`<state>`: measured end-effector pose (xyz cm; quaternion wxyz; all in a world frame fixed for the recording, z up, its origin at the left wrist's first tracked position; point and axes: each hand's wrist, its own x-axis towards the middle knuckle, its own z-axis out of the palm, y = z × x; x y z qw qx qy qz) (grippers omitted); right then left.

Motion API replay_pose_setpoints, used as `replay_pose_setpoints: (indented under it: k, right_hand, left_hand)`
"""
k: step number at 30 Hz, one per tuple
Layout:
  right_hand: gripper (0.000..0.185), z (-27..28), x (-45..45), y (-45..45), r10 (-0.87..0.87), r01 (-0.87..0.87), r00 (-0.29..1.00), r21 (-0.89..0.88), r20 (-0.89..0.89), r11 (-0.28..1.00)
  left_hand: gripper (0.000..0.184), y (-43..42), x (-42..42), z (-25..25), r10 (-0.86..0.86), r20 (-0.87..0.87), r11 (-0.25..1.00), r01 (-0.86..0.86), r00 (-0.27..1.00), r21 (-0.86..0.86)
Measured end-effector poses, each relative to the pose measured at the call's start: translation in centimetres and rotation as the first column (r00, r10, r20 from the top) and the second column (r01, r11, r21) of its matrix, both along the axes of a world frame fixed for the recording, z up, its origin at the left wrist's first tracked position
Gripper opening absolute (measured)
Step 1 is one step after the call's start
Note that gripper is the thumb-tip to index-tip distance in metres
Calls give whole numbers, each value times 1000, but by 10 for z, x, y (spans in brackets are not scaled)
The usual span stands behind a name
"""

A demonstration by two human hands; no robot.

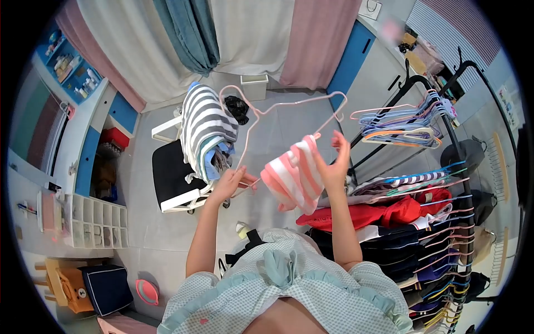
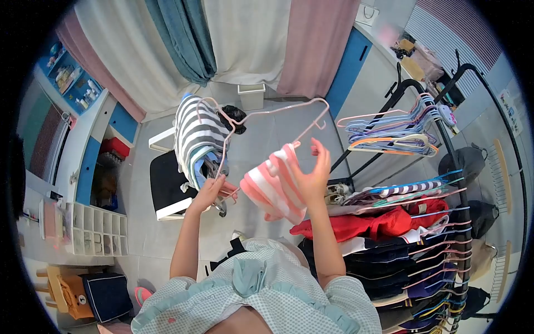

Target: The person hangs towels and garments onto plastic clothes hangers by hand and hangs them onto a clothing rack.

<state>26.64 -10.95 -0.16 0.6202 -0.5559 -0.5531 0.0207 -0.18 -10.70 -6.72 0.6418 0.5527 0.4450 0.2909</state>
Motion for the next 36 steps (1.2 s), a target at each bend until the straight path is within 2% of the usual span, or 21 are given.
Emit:
replay_pose_setpoints:
  k: [1,2,4,7,9,10,11,14,15,16,17,18,19,21,22,25,28,29,32,33,36]
  right_hand:
    - [43,-18,5,4,27,-28,997,8,72,1000]
    - [48,-31,13,5,222,-214,975,-254,2,943]
    - [58,-39,24,2,491,-531,830,-649,-266,545]
    - [62,-35,29,0,582,-595,712,-778,-393,202]
    - [59,-43,34,-9,406,-912,409,-379,-817,157]
    - [57,-47,37,-13,305,-976,179,-129,-935,177]
    - [63,-51,40,-16,330,-986,-112,145,-938,79]
    - [71,-52,30,-22,496,-745,-538,660,-682,99]
    - [73,-64,28,-22,515,-680,-561,716,-648,160]
    - [71,-74,25,-23,301,-426,-819,870,-488,248]
    - [69,-82,22,-23,104,-156,-972,906,-212,393]
    - [64,-86,18,-22,175,-278,-917,891,-357,359]
    - [59,-86,13,-22,247,-400,-836,853,-490,335]
    - [45,-82,8,-21,373,-710,-564,663,-737,236]
    - [39,-69,7,-21,125,-572,-780,779,-614,257]
    - [42,-46,20,-23,15,-804,-549,533,-836,264]
    - [44,-56,41,-16,105,-948,-173,195,-979,253]
    - [43,-57,48,-14,32,-961,-53,60,-998,270]
    - [39,-65,64,-3,156,-812,528,-442,-835,382]
    - [37,-39,62,-8,291,-830,521,-397,-803,392]
    - [40,-49,69,7,350,-719,636,-364,-688,593]
  left_hand:
    - [53,-4,4,5,31,-7,999,-31,1000,10]
    - [54,-6,9,7,61,-14,998,-61,998,20]
    - [52,-8,17,5,86,-19,995,-85,996,44]
    - [51,-10,29,-2,144,-72,986,-138,987,90]
    - [48,-11,37,-8,164,-91,982,-154,982,113]
    - [46,-10,41,-11,160,-84,982,-149,984,117]
    - [43,-11,43,-14,154,-77,982,-144,985,120]
    - [39,-13,50,-25,99,-282,979,-44,954,197]
    - [32,-16,55,-26,49,-118,917,2,992,399]
    - [31,-21,61,-28,86,-46,934,-64,995,352]
    - [33,-26,67,-29,126,25,945,-128,992,301]
    - [36,-30,71,-32,170,92,951,-187,981,245]
    - [44,-28,70,-49,164,146,985,-170,976,29]
    - [42,-28,69,-66,192,198,965,-148,961,-217]
    - [41,-29,71,-60,190,206,961,-139,960,-239]
    - [39,-33,73,-34,215,218,955,-158,952,-253]
    - [36,-36,70,-20,231,178,969,-210,956,-130]
    - [36,-37,68,-19,221,154,975,-215,963,-57]
    - [32,-36,55,-28,59,-38,978,-50,998,204]
    - [34,-39,62,20,-9,-298,981,-50,955,-190]
    - [37,-35,47,4,-84,-205,992,62,975,-109]
